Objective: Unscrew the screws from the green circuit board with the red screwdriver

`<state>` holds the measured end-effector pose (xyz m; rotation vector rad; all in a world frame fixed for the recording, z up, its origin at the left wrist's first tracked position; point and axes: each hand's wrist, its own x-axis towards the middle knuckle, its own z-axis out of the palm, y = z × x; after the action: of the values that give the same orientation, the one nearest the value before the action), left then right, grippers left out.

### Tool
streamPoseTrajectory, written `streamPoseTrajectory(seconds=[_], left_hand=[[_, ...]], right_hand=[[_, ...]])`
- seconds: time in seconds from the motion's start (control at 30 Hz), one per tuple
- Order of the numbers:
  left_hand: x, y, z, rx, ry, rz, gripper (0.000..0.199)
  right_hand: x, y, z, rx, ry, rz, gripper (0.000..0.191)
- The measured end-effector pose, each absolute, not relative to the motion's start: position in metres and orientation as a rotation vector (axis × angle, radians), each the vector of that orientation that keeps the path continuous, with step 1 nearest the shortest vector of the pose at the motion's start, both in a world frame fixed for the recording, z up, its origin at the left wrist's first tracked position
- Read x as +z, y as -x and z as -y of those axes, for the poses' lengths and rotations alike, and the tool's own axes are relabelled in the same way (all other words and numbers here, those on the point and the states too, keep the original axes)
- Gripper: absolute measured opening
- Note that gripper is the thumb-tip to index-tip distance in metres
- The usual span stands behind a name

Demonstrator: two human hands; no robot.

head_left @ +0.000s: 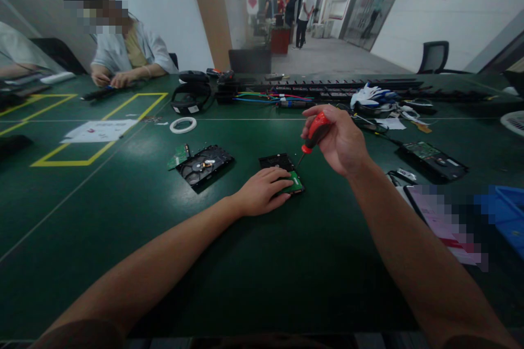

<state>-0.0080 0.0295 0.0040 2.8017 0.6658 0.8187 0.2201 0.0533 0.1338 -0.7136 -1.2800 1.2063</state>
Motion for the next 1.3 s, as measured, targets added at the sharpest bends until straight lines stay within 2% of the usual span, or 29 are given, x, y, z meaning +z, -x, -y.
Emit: streamPoseTrajectory(seconds=[0.27,0.47,0.7,0.97,1.1,1.3], left_hand=[[0.0050,0.0092,-0.0297,0.786,-2.816,-0.673,0.037],[0.0051,0.0084,-0.0293,0.800,-2.808,-0.674,0.037],[0.0056,0.0075,-0.0282,0.816,-2.801,-0.674,0.037],[0.0054,0.0080,-0.0290,0.823,-2.803,-0.667,0.036],[0.0053,0.0081,-0.0290,0.808,-2.799,-0.671,0.037],[0.0050,0.0085,-0.0297,0.804,-2.804,-0.662,0.038]], right_hand=[[0.1288,-0.2216,-0.0578,1.063,0.741,1.290,0.024],[0.1307,-0.2187,-0.0545,1.263,0.732,1.206,0.039],[0.1302,-0.2187,-0.0564,1.250,0.709,1.247,0.054],[0.1278,-0.2198,-0.0556,1.151,0.726,1.283,0.029],[0.1285,-0.2194,-0.0543,1.117,0.733,1.262,0.026],[0.1323,-0.2162,-0.0499,1.285,0.675,1.226,0.033]])
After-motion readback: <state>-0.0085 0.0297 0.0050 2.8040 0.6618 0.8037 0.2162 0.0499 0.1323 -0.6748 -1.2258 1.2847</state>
